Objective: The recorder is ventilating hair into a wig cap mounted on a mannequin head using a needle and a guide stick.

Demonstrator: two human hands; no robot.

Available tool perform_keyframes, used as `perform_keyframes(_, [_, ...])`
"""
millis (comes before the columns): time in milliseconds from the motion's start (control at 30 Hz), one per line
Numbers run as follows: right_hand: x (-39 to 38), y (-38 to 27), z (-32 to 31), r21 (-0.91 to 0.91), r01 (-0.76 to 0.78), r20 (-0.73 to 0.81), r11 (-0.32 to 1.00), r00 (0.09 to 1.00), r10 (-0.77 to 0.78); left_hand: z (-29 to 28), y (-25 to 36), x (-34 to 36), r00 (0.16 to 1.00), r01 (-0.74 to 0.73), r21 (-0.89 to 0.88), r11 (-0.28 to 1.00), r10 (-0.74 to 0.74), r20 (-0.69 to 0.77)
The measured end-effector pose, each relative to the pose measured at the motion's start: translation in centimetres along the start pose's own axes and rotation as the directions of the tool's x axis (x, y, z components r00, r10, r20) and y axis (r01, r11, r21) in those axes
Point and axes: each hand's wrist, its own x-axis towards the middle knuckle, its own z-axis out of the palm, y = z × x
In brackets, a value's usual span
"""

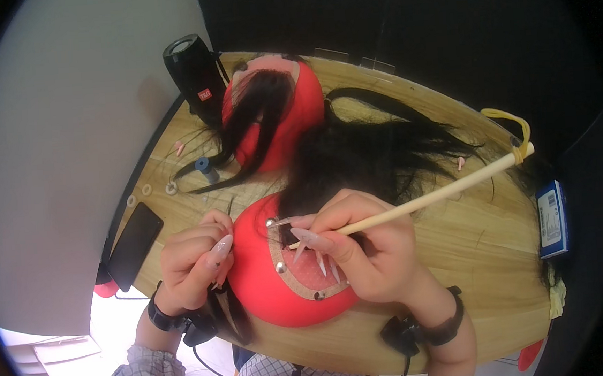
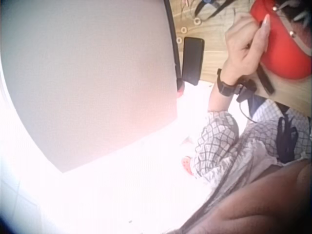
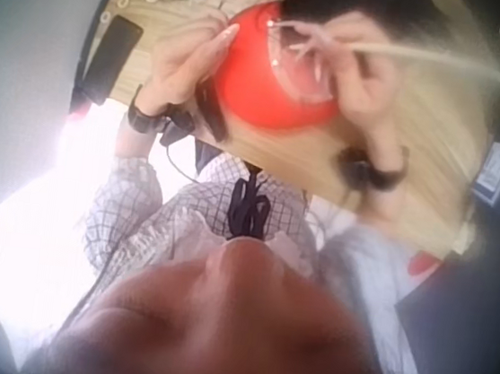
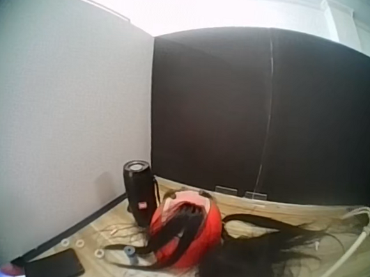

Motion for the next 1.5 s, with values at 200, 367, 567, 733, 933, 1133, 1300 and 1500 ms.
perform_keyframes(200, [-0.1, 0.2, -0.1, -0.019, -0.009, -0.003, 1.000, 1.000, 0.008, 0.0, -0.1, 0.0, 1.000, -0.005, 0.005, 1.000, 0.005, 0.007])
perform_keyframes(367, [-0.3, 0.1, -0.1, -0.007, -0.034, -0.027, 0.999, 0.999, 0.034, 0.0, 0.0, 0.0, 1.000, -0.006, 0.011, 1.000, 0.006, 0.010])
perform_keyframes(567, [-0.1, 0.4, -0.2, -0.047, 0.019, 0.012, 0.999, 1.000, -0.018, -0.2, 0.0, 0.0, 1.000, -0.005, 0.010, 1.000, 0.005, 0.017])
perform_keyframes(733, [-0.1, 0.2, -0.4, -0.019, -0.011, 0.025, 1.000, 1.000, 0.011, -0.2, 0.1, 0.1, 1.000, 0.008, 0.003, 1.000, -0.008, 0.021])
perform_keyframes(933, [0.0, -0.1, -0.5, 0.001, -0.052, 0.035, 0.999, 0.998, 0.052, -0.1, 0.2, 0.1, 1.000, 0.004, -0.004, 1.000, -0.004, 0.014])
perform_keyframes(1133, [-0.3, 0.1, -0.5, 0.148, -0.144, 0.026, 0.979, 0.990, 0.142, 0.0, 0.2, -0.1, 0.999, -0.037, 0.017, 0.999, 0.037, 0.015])
perform_keyframes(1300, [-0.3, -0.1, 0.0, 0.265, -0.216, -0.053, 0.940, 0.970, 0.238, 0.2, 0.3, 0.3, 0.991, -0.134, 0.223, 0.965, 0.132, 0.024])
perform_keyframes(1500, [0.0, 0.2, -0.1, 0.284, -0.193, -0.020, 0.939, 0.978, 0.207, 0.6, 2.0, 1.7, 0.971, -0.231, 0.559, 0.797, 0.157, 0.178])
